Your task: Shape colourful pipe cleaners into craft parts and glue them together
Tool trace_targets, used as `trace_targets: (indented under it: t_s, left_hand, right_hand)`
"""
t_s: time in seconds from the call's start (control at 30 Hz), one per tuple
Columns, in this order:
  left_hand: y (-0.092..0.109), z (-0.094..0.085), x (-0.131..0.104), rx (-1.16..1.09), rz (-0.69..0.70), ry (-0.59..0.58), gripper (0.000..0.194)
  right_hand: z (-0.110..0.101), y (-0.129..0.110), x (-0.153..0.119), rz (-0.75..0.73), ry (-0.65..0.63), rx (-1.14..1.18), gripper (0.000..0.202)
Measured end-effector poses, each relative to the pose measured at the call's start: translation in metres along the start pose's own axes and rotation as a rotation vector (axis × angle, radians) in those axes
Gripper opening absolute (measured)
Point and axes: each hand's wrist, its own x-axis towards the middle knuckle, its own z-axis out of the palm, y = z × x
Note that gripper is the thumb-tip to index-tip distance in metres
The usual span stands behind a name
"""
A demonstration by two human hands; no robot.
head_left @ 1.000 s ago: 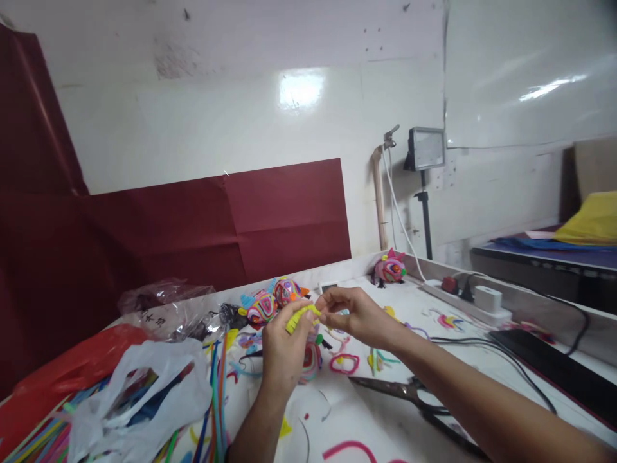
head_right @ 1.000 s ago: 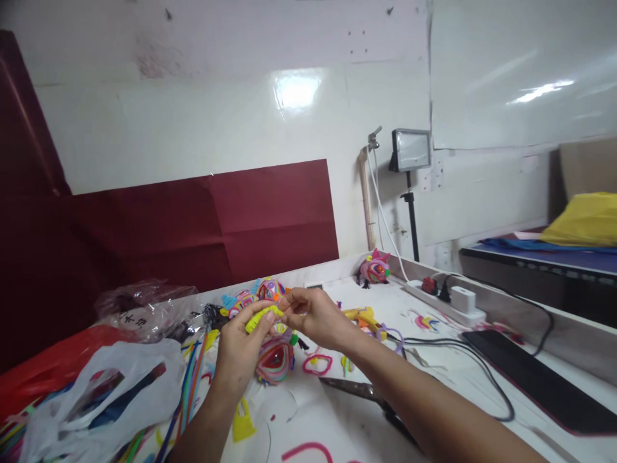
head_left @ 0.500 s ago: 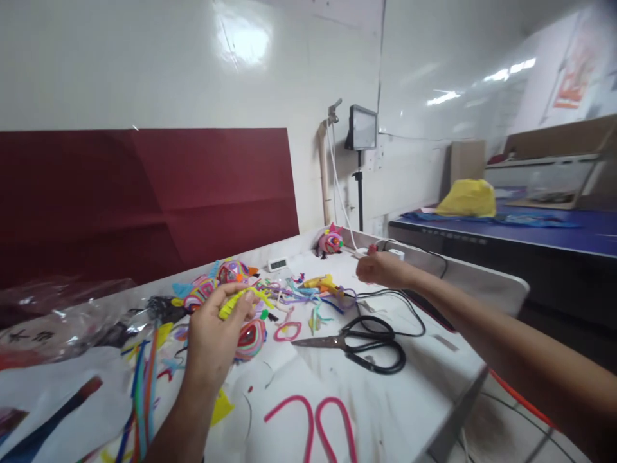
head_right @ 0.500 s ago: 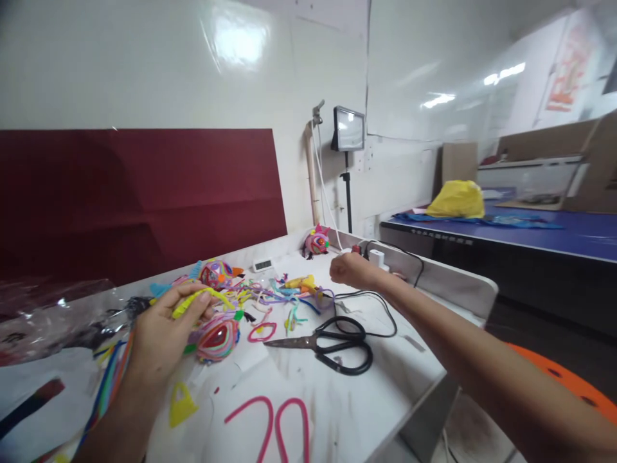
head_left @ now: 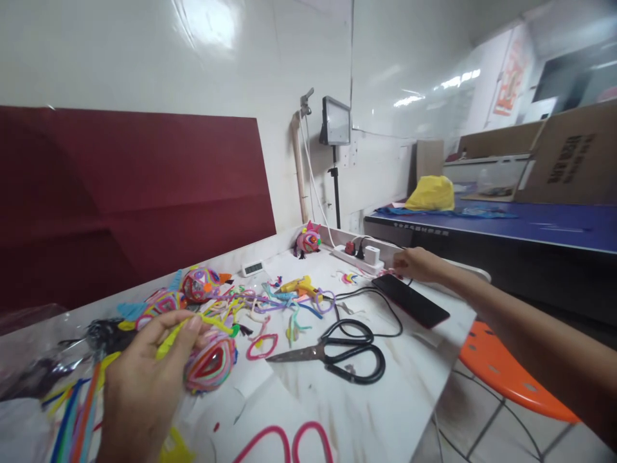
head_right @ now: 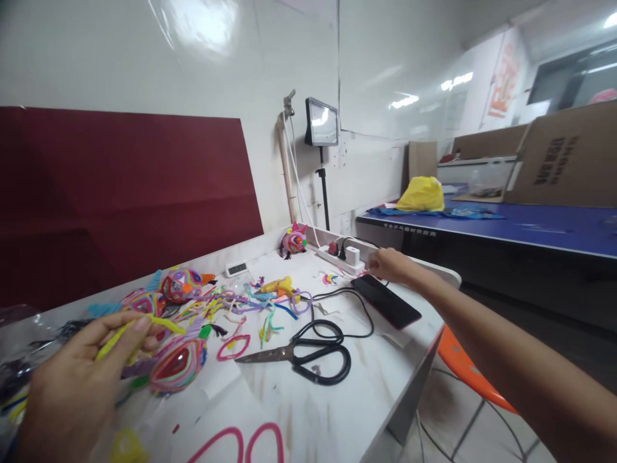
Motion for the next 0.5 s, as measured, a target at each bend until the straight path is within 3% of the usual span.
trace_targets:
  t_s: [0.1,0.27,0.43,0.5]
  left_hand:
    - [0.007,-0.001,-0.001,-0.040,-0.134,-0.104,0.025]
    - [0.010,0.002,0.000,-0.067,-0.152,-0.081,0.026]
    - [0.003,0.002,-0.001,0.079,0.131,0.004,0.025]
    - [0.003,0.000,-0.002,0.060,0.185,0.009,0.024]
  right_hand:
    - [0.006,0.008,-0.014,-0.010,0.000,0.021,0.014]
    - [0.029,0.015,-0.028,0.031,0.034,0.043,0.008]
    - [0.046,0.022,-0.040,0.063,0.074,0.050,0.012]
    - [0.051,0.023,-0.044,0.068,0.081,0.054,0.018]
